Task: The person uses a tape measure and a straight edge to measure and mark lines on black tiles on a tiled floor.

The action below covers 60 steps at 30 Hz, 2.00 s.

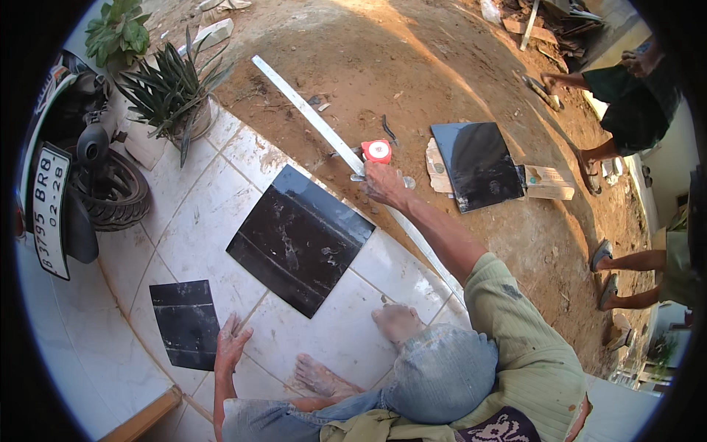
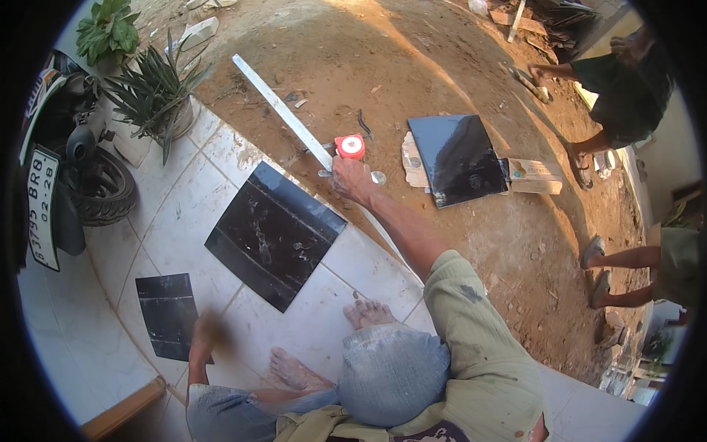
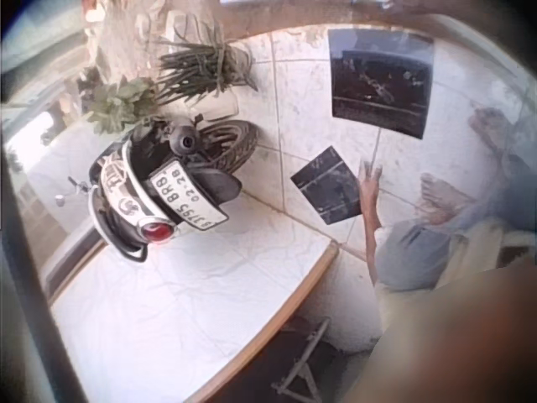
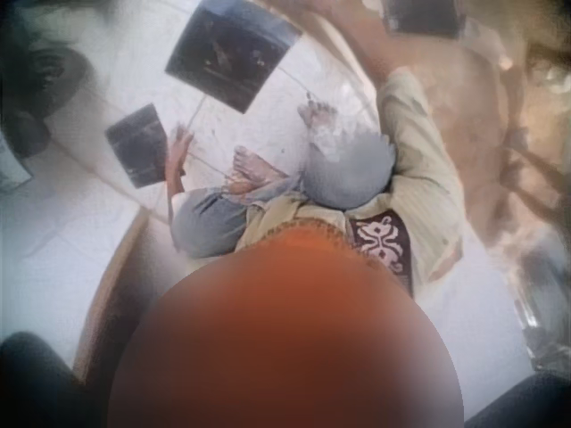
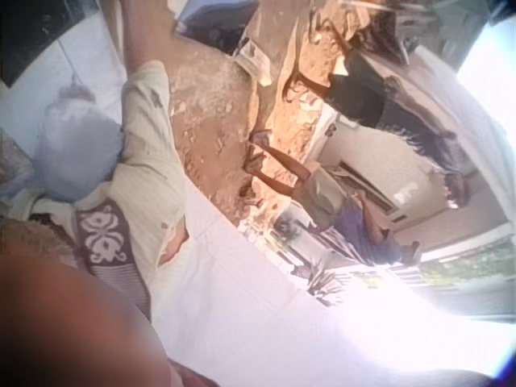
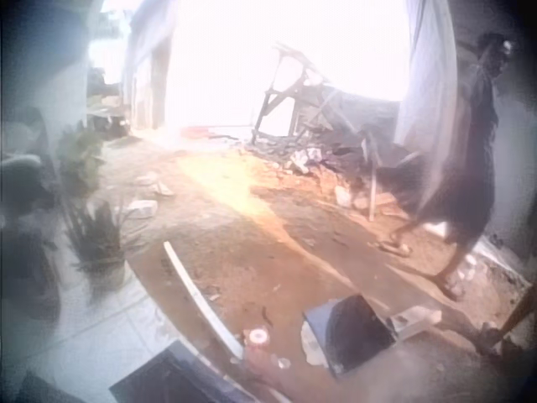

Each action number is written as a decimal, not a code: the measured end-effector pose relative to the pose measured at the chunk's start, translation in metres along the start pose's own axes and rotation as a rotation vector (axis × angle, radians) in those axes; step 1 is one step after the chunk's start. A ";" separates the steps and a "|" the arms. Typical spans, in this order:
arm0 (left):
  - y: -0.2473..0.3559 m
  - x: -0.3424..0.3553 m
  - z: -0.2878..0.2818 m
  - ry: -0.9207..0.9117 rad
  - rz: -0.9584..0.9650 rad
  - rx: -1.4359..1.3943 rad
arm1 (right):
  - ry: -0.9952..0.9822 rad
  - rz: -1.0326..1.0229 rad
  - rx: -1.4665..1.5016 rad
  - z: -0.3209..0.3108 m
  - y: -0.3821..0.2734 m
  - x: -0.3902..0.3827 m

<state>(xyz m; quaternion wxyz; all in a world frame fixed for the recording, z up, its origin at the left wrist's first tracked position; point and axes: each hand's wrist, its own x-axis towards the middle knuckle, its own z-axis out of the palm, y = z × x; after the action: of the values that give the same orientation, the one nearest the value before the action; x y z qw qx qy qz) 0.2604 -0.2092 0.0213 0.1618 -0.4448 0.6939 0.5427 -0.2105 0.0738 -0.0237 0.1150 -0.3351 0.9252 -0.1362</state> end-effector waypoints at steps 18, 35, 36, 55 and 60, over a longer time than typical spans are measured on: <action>0.001 0.022 0.053 0.112 -0.040 -0.115 | 0.105 -0.173 -0.068 0.066 0.021 0.035; 0.030 0.059 0.091 0.235 -0.170 -0.492 | -0.069 0.005 0.082 0.066 -0.022 -0.104; 0.030 0.058 0.089 0.222 -0.173 -0.511 | -0.077 0.007 0.094 0.069 -0.026 -0.102; 0.061 0.060 0.080 0.224 -0.177 -0.933 | -0.306 0.521 0.706 0.009 -0.022 -0.071; 0.044 0.062 0.061 0.240 -0.076 -1.075 | -0.371 0.651 1.174 -0.037 -0.039 -0.061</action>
<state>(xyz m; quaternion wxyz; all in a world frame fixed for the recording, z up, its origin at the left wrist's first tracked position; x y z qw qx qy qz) 0.1754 -0.1806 -0.0173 -0.1490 -0.5481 0.3161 0.7599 -0.1531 0.0910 0.0314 0.4685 0.0592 0.7169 -0.5128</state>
